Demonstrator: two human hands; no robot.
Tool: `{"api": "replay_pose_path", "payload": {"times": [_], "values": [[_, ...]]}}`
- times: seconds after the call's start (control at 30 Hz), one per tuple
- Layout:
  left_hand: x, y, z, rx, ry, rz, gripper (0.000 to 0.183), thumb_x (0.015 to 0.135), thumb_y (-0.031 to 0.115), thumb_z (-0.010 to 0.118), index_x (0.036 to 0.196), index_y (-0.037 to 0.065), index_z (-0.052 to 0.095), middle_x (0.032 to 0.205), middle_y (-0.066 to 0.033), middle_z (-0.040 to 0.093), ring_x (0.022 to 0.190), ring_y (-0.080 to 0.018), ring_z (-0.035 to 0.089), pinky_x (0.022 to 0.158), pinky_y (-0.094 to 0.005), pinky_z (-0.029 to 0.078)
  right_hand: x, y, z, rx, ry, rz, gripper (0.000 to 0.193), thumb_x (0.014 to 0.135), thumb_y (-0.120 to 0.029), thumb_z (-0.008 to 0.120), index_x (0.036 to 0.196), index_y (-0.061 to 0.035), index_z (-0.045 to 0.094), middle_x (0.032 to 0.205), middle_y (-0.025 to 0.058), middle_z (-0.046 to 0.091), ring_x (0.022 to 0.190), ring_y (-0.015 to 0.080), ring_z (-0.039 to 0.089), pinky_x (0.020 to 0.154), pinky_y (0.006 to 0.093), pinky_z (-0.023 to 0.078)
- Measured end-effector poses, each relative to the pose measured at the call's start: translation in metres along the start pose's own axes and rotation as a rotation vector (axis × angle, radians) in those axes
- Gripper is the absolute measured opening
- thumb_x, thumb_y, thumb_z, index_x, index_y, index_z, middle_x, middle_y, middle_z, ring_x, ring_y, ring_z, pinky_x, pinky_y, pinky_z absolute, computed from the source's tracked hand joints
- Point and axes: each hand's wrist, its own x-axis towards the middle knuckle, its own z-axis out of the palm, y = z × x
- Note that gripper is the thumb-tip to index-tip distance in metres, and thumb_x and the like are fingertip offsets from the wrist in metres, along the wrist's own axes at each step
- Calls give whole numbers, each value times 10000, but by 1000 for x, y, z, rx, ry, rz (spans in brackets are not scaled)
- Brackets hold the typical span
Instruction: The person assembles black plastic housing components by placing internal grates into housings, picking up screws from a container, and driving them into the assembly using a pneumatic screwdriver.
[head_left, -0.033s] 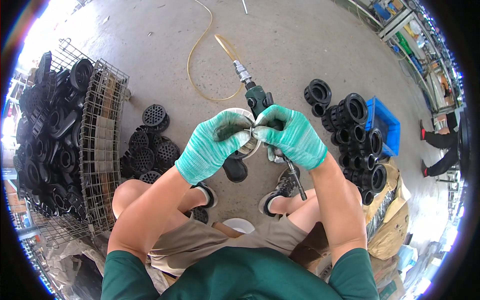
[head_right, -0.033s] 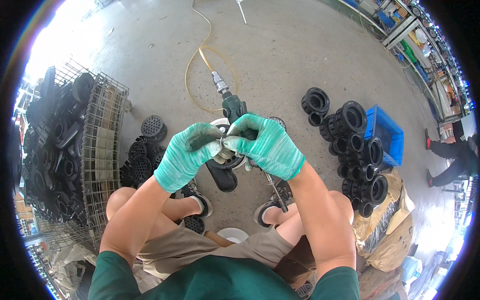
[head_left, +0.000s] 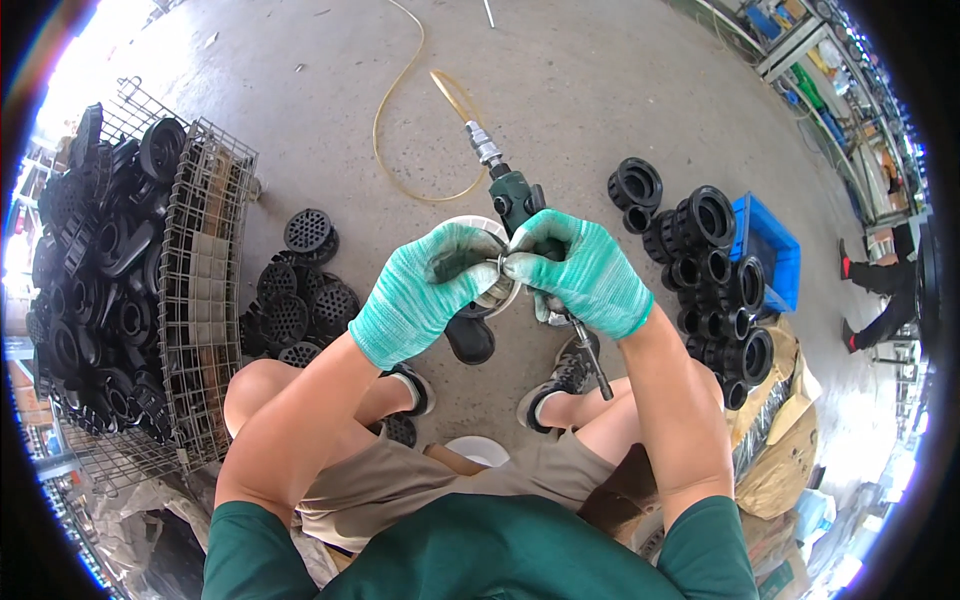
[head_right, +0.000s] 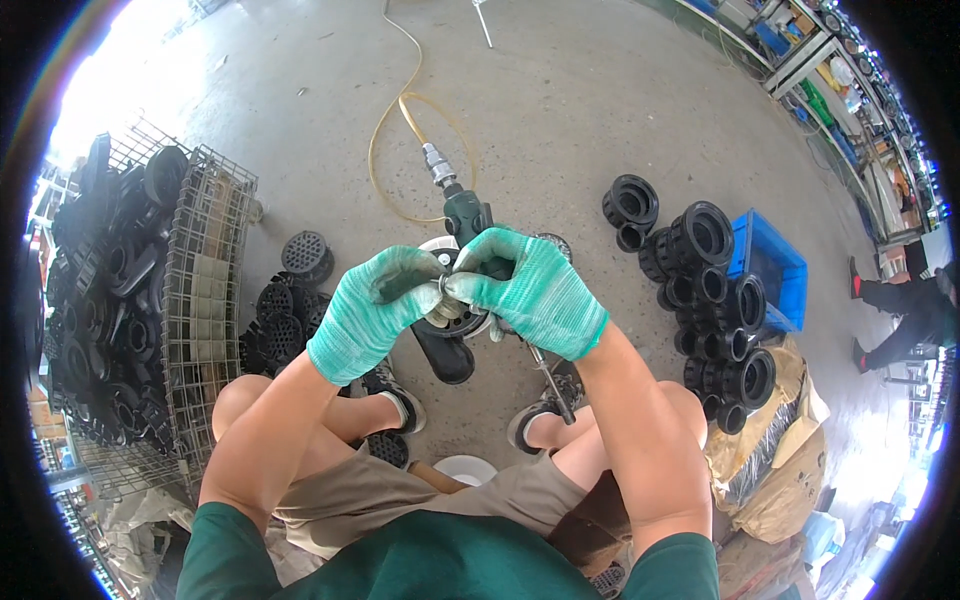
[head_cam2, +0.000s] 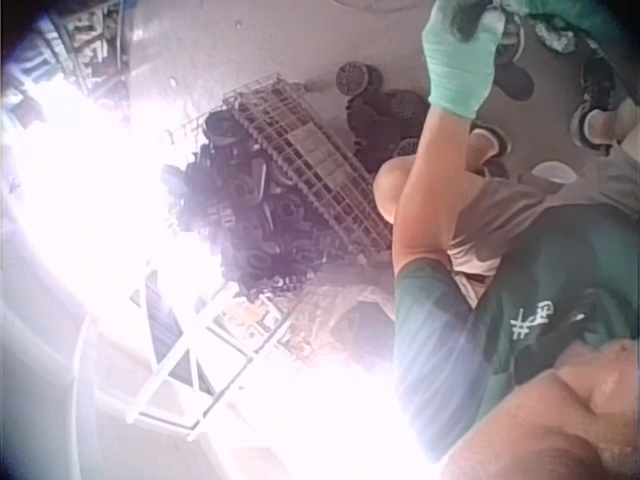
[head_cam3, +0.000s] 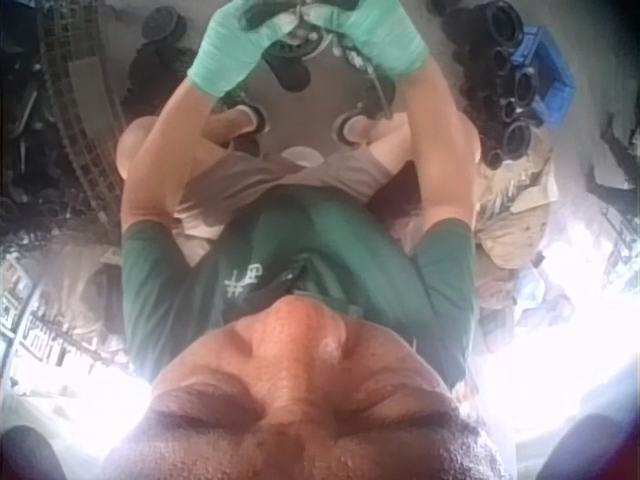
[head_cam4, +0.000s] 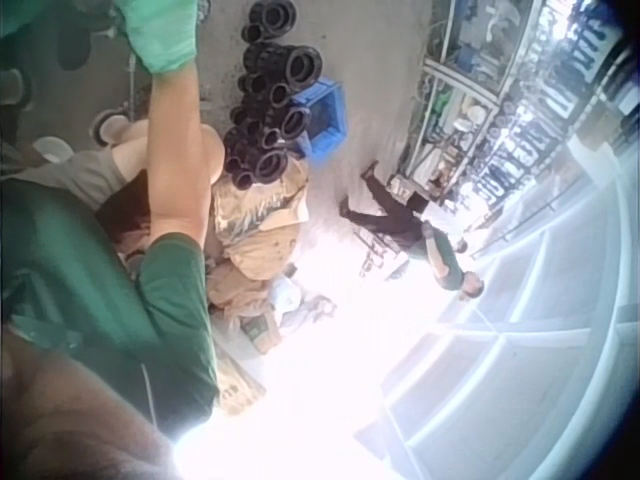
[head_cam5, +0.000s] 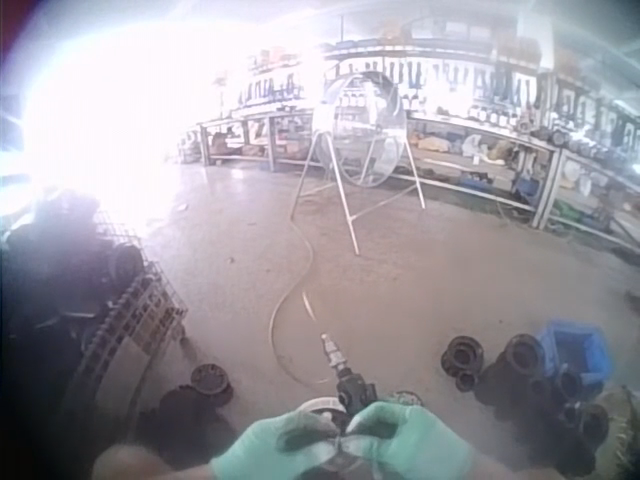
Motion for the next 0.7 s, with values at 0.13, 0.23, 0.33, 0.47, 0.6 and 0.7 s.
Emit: {"api": "replay_pose_path", "payload": {"times": [0.13,0.23,0.33,0.47,0.6,0.7], "values": [[-1,-4,-2,89,7,91,260,976,155,704,1186,8,659,1063,-41,699,909,-104,645,870,-280,535,2,6,5,-6,46,-87,186,918,-131,759,1059,-48,670,850,6,673,621,49,574,537,221,495],[0,-9,-11,188,181,-52,248,990,165,686,1175,2,660,1022,-40,700,883,-109,648,856,-277,530,-2,0,1,19,142,-215,339,912,-138,758,1217,-90,619,914,20,656,644,66,584,540,221,493],[6,-17,-24,155,210,-12,258,1011,205,658,1139,-19,658,962,-44,698,884,-120,662,856,-287,529,-13,-19,-7,76,233,-521,767,919,-233,745,1559,-200,324,934,97,636,608,140,616,471,237,478],[1,-13,-34,147,188,-41,286,1002,229,668,1135,-24,653,964,-50,701,916,-119,653,870,-298,533,4,-15,-23,511,122,-389,744,889,-161,748,1488,-34,325,1005,175,664,674,179,680,465,267,537],[-5,-21,-39,80,177,-80,309,983,215,691,1166,-29,637,1010,-64,702,964,-133,653,889,-312,537,24,9,-1,670,165,-264,423,885,-127,708,1248,-2,531,1067,177,658,653,190,663,490,298,515],[-9,-29,-56,79,177,-108,304,975,179,692,1186,-28,623,1069,-103,699,963,-174,675,907,-339,550,29,2,4,792,213,-333,344,894,-109,680,1207,-69,544,1118,150,634,793,228,669,631,396,577]]}}
